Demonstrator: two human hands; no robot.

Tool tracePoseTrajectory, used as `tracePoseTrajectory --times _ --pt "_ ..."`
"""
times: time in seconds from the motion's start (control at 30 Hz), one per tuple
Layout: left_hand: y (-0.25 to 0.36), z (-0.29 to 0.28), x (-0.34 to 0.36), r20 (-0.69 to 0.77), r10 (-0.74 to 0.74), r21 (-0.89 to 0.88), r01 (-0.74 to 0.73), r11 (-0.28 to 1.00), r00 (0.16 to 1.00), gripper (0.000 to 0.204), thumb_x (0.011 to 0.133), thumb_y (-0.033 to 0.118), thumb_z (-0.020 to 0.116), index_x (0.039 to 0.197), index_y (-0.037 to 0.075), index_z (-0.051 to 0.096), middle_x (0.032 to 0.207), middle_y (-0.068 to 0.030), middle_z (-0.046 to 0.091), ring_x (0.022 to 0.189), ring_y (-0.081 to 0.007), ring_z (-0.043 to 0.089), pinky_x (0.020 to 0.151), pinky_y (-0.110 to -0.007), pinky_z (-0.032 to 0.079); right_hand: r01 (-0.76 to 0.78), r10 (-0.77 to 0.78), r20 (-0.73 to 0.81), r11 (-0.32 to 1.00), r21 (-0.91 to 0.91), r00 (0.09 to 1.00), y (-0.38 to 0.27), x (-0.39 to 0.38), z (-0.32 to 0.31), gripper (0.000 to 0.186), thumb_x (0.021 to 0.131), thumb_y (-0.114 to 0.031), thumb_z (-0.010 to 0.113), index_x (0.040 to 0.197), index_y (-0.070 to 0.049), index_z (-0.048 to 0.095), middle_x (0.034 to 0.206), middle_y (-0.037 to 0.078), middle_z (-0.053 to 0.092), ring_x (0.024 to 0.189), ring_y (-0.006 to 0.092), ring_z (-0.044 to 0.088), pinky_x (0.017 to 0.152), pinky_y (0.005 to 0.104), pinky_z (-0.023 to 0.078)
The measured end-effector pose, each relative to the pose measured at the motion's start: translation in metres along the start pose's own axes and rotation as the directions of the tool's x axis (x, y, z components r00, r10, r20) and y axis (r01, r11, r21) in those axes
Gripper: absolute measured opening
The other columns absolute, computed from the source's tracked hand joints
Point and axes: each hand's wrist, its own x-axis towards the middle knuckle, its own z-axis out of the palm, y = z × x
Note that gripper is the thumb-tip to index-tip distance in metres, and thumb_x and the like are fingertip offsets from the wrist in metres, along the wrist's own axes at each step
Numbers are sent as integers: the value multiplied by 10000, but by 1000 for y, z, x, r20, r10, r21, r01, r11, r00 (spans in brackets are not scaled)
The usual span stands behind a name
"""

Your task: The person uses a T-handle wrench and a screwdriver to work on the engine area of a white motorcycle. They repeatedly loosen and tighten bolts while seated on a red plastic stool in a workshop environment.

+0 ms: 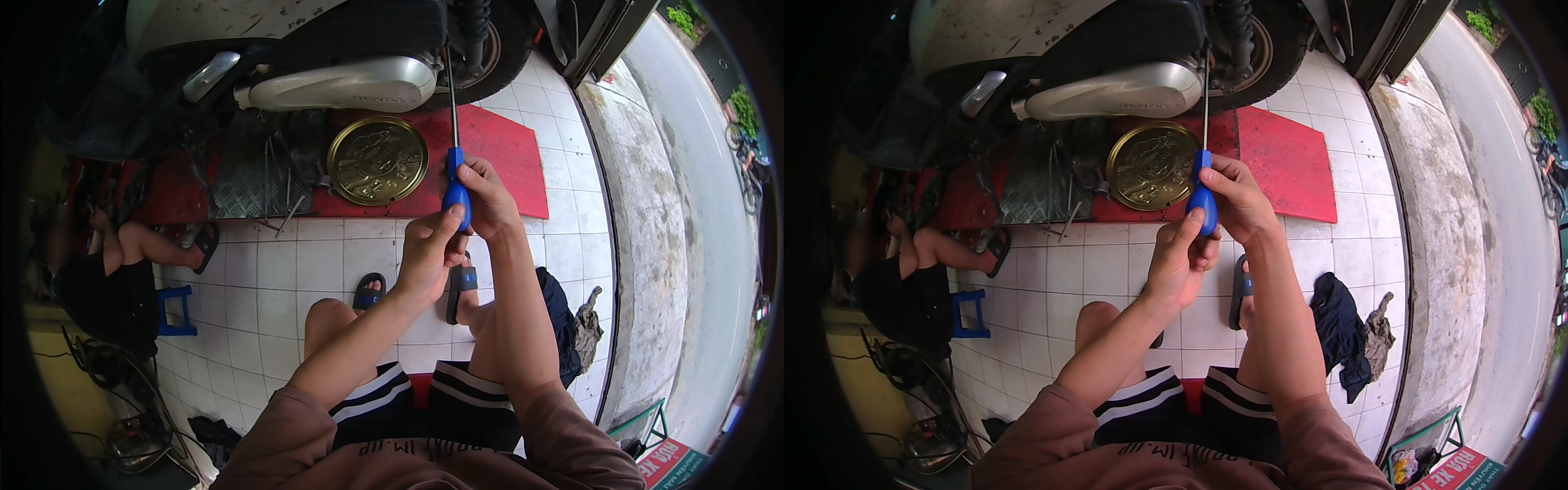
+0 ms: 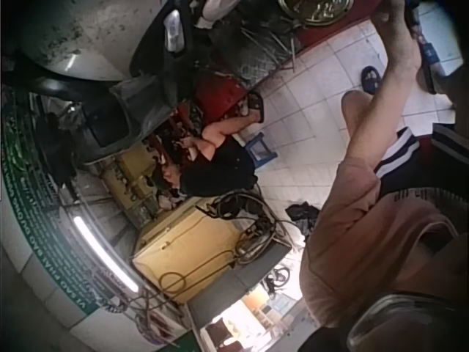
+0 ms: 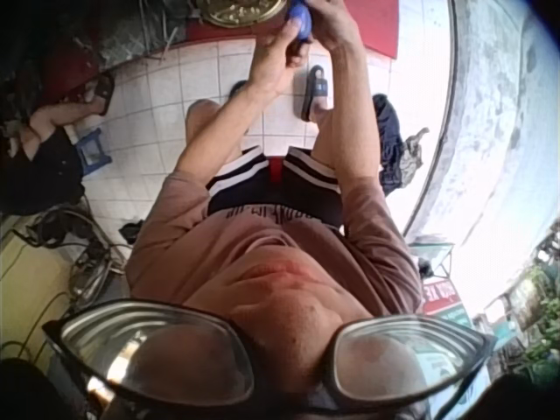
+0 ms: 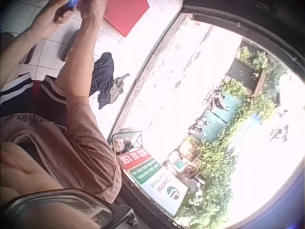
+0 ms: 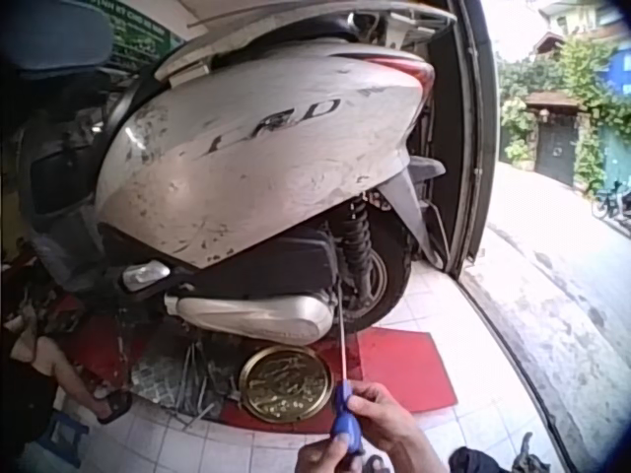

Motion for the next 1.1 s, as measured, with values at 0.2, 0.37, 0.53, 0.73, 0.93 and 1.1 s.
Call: tracePoseTrajectory --times 0.2,0.37,0.53,0.73,0.93,1.1 --pt "1 -2 8 368 -142 -351 278 894 919 610 933 620 417 932 27 561 629 -13 421 576 -128 377 530 -260 285 -3 3 1 989 150 1000 14 5 -7 391 864 -343 706 1019 -5 586 843 37 601 730 97 572 654 216 484" --pt "0 6 6 498 -101 -471 366 802 861 635 926 660 362 946 50 535 678 -11 397 638 -161 382 567 -283 292 28 -28 -7 988 151 1000 16 4 -3 400 886 -379 672 1014 -11 580 793 39 592 686 88 567 613 196 474" --pt "-8 9 8 503 -65 -516 360 777 862 539 920 622 456 873 87 496 711 7 389 646 -128 373 561 -264 286 14 -34 78 969 245 996 14 3 -6 407 909 -372 638 1075 -11 550 853 55 591 714 101 567 632 214 484" --pt "-5 11 7 178 0 -187 34 982 984 455 931 529 534 758 117 451 640 32 374 567 -85 329 528 -252 267 22 -82 141 924 381 987 19 2 -5 419 919 -342 625 1138 -1 519 949 83 588 764 127 576 669 233 503" --pt "8 15 2 -58 326 359 -285 889 944 347 915 284 658 653 107 516 590 63 413 535 -30 321 497 -233 234 48 -56 22 960 278 998 17 3 -1 430 912 -330 634 1150 19 551 930 96 630 802 140 618 680 249 516" --pt "10 5 4 31 656 807 -407 429 754 331 765 249 799 653 25 582 526 38 460 475 -50 408 442 -242 314 15 -7 -85 995 95 996 12 6 -8 387 905 -334 649 1050 24 621 824 61 642 728 119 621 646 250 516"
